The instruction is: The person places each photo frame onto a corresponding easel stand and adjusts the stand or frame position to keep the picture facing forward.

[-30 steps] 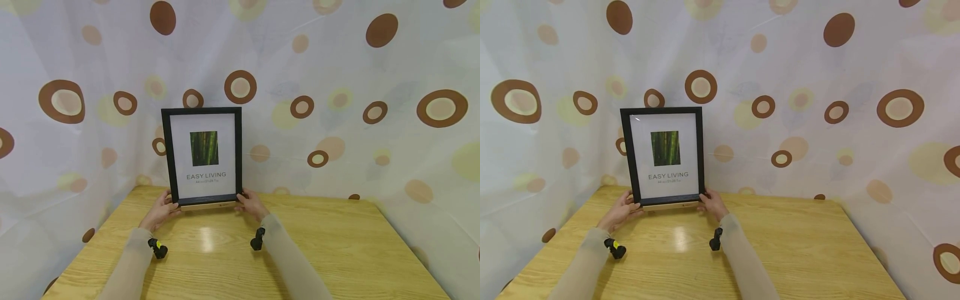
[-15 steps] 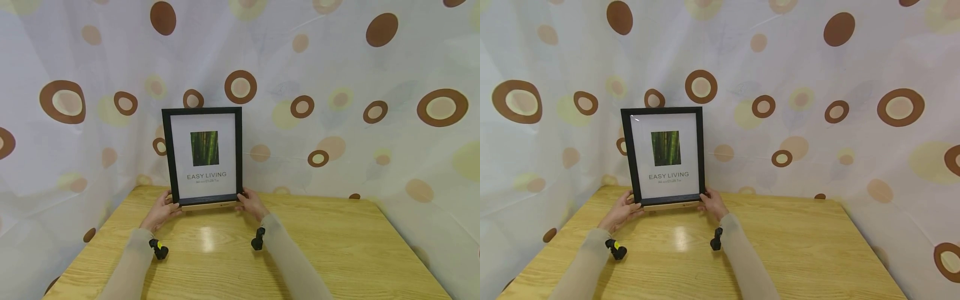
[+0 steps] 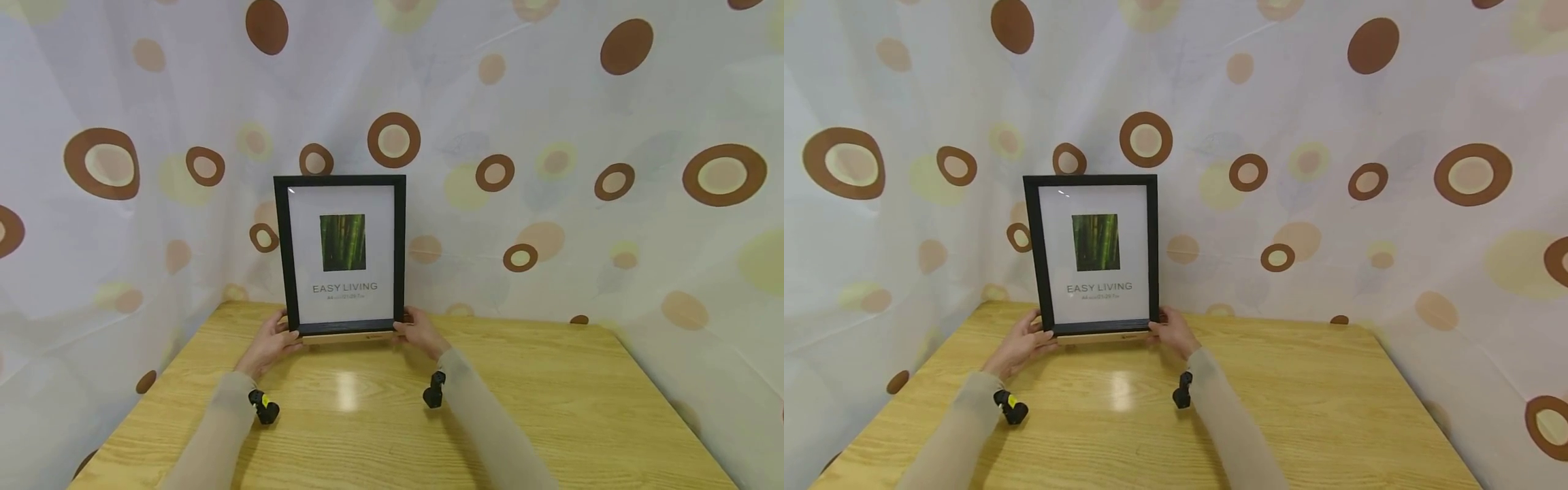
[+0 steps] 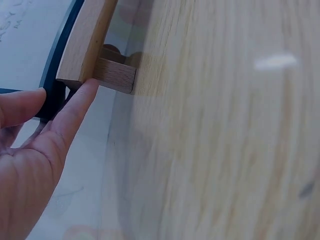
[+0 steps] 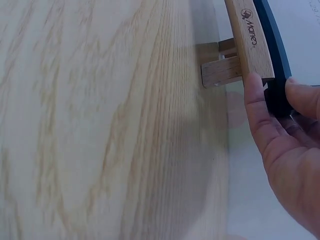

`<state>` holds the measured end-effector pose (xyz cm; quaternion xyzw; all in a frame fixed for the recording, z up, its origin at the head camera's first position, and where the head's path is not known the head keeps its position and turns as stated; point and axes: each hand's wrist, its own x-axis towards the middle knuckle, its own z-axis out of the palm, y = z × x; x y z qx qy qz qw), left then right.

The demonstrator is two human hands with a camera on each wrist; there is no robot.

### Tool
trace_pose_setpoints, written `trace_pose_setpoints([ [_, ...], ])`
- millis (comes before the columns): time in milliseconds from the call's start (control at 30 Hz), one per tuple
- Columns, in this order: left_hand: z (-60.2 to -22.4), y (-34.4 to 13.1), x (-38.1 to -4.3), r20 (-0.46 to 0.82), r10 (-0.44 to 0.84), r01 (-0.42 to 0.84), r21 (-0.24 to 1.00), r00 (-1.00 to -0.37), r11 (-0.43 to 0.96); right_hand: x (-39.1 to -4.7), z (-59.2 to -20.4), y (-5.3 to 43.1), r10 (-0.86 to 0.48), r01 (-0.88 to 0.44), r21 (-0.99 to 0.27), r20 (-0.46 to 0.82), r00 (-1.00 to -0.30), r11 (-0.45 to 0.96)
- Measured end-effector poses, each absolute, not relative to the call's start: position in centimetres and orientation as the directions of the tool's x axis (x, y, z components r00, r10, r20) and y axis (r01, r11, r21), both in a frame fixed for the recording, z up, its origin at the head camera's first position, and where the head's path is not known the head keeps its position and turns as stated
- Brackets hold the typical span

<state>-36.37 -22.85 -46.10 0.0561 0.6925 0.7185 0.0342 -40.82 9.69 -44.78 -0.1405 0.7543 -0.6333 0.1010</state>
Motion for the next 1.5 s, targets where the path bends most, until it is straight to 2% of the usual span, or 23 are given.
trace_pose_setpoints([
  [400,-45.9,-20.9,-36.4,0.039,0.152,0.033,0.999,-0.988,-0.042,-40.7,-45.7,12.7,-0.367,-0.145,-0.977,0.078,-0.927,0.158],
  [667,-47.3,-19.6,-35.9,-0.008,0.119,0.001,0.997,-0.993,0.072,-39.2,-46.4,14.4,-0.323,-0.162,-0.940,0.059,-0.945,0.301],
  [867,-46.9,-19.1,-36.0,0.038,0.134,0.044,0.998,-0.990,0.038,-39.1,-46.1,14.9,-0.356,-0.123,-0.974,0.048,-0.933,0.189],
  [1267,-46.4,-18.3,-36.1,0.047,0.188,0.057,0.997,-0.981,0.048,-39.1,-45.9,16.5,-0.404,-0.143,-0.988,0.108,-0.908,0.059],
  [1500,-46.2,-17.9,-36.4,0.034,0.190,0.037,0.999,-0.981,0.014,-39.4,-46.0,17.2,-0.417,-0.137,-0.989,0.105,-0.903,0.048],
])
